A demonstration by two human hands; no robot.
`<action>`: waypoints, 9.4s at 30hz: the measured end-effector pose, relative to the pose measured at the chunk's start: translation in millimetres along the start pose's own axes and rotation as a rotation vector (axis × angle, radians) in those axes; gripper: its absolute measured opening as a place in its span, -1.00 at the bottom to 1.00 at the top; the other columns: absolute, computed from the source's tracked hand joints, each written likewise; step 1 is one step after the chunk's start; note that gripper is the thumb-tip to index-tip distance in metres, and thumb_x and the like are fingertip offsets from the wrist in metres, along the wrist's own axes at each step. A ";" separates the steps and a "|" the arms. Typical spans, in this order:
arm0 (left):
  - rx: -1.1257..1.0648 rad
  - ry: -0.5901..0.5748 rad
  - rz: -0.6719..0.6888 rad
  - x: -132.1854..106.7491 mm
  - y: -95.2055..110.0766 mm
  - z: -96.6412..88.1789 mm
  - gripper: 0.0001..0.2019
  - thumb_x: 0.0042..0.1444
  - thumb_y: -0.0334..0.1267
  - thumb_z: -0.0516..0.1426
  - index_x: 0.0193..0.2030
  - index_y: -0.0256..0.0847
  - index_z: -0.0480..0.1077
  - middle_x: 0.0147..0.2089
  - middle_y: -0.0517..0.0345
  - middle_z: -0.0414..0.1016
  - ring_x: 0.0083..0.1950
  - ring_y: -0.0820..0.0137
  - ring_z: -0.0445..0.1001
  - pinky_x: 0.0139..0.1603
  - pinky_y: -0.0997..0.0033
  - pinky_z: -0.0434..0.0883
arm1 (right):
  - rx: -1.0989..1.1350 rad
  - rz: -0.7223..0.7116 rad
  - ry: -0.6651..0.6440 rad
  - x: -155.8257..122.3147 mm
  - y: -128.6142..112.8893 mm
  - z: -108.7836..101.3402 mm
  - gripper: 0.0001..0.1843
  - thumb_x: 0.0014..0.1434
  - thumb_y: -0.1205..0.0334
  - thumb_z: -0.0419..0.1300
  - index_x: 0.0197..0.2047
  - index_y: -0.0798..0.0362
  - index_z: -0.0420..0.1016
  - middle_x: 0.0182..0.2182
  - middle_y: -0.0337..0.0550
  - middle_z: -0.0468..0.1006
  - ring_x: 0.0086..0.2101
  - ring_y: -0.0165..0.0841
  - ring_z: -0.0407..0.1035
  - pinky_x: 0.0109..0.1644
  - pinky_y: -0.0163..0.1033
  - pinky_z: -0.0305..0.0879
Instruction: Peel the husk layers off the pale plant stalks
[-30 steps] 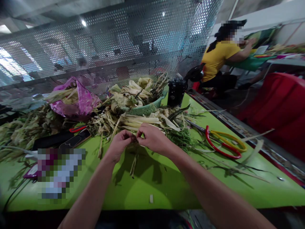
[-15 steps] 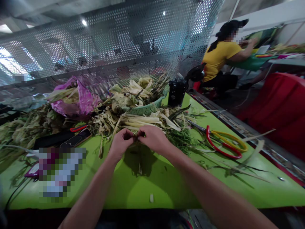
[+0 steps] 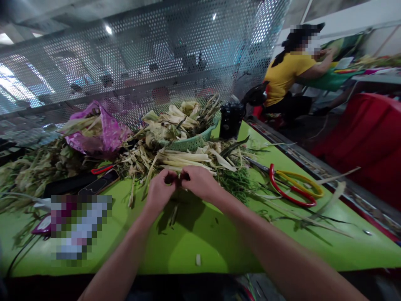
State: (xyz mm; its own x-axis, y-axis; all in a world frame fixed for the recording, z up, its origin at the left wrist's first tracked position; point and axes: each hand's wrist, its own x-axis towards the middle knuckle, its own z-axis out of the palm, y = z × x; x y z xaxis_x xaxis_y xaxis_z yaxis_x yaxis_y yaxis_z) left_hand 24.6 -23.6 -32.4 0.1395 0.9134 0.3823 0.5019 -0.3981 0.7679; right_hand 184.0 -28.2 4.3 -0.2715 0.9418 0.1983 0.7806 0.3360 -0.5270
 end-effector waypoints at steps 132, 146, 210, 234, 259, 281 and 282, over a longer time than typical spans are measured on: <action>-0.699 -0.115 -0.337 4.7 2.3 4.0 -0.80 -0.22 -0.28 0.29 -0.42 -0.30 0.44 -0.47 0.22 0.43 -0.44 0.52 0.31 -0.36 0.50 0.25 | 0.057 -0.121 0.112 -0.7 0.5 -2.5 -0.90 0.14 0.28 0.12 -0.38 0.07 0.43 -0.44 -0.18 0.50 -0.44 -0.38 0.30 -0.37 -0.31 0.10; -0.673 -0.101 -0.321 4.2 -2.0 5.5 -0.85 -0.14 -0.26 0.24 -0.47 -0.30 0.40 -0.51 0.25 0.39 -0.48 0.54 0.27 -0.41 0.53 0.21 | 0.382 -0.098 0.106 2.8 12.0 4.5 -0.80 0.17 0.19 0.12 -0.19 0.07 0.49 -0.42 -0.19 0.53 -0.42 -0.36 0.35 -0.36 -0.30 0.23; -0.465 0.038 -0.227 6.4 -3.7 -6.4 -0.97 -0.05 -0.36 0.16 -0.43 -0.24 0.36 -0.45 0.23 0.40 -0.40 0.48 0.31 -0.33 0.49 0.23 | 0.313 0.008 0.360 -2.5 13.1 -23.7 -0.89 0.12 0.18 0.16 -0.36 0.02 0.42 -0.55 -0.27 0.36 -0.51 -0.41 0.24 -0.41 -0.29 0.15; -0.498 -0.004 -0.186 4.3 -0.3 -3.0 -0.99 -0.02 -0.37 0.14 -0.42 -0.24 0.37 -0.44 0.22 0.40 -0.39 0.47 0.33 -0.32 0.48 0.24 | 0.209 -0.070 0.229 -2.0 -3.5 8.2 -0.91 0.04 0.32 0.22 -0.34 0.05 0.54 -0.36 -0.13 0.53 -0.34 -0.28 0.41 -0.26 -0.22 0.27; -0.295 0.026 -0.028 3.3 -0.4 -2.6 -0.88 -0.06 -0.50 0.11 -0.39 -0.22 0.33 -0.41 0.26 0.39 -0.36 0.48 0.34 -0.31 0.50 0.26 | 0.211 -0.031 0.216 3.0 9.4 20.1 -0.94 0.00 0.36 0.14 -0.43 0.07 0.44 -0.45 -0.19 0.46 -0.39 -0.33 0.33 -0.29 -0.26 0.20; 0.072 0.109 0.075 -0.2 4.5 -2.4 -0.82 -0.03 -0.55 0.14 -0.35 -0.21 0.46 -0.31 0.13 0.54 -0.20 0.35 0.43 -0.10 0.33 0.34 | 0.169 -0.035 0.195 2.8 6.7 17.7 -0.91 0.05 0.30 0.10 -0.43 0.06 0.42 -0.44 -0.16 0.46 -0.38 -0.30 0.32 -0.30 -0.25 0.18; 0.077 0.107 0.080 -0.3 4.0 -2.3 -0.82 -0.03 -0.55 0.14 -0.34 -0.21 0.46 -0.31 0.13 0.54 -0.20 0.35 0.43 -0.09 0.33 0.33 | 0.163 -0.040 0.194 2.7 5.8 17.1 -0.91 0.04 0.31 0.10 -0.44 0.07 0.41 -0.43 -0.15 0.45 -0.37 -0.30 0.32 -0.29 -0.24 0.18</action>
State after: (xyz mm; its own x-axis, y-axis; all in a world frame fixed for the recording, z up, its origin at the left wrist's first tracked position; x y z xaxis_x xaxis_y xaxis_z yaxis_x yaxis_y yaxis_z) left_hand 24.6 -25.7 -28.3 0.0918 0.8630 0.4968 0.5575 -0.4580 0.6924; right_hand 178.1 -23.5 -12.3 -0.1751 0.9131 0.3683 0.6663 0.3853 -0.6384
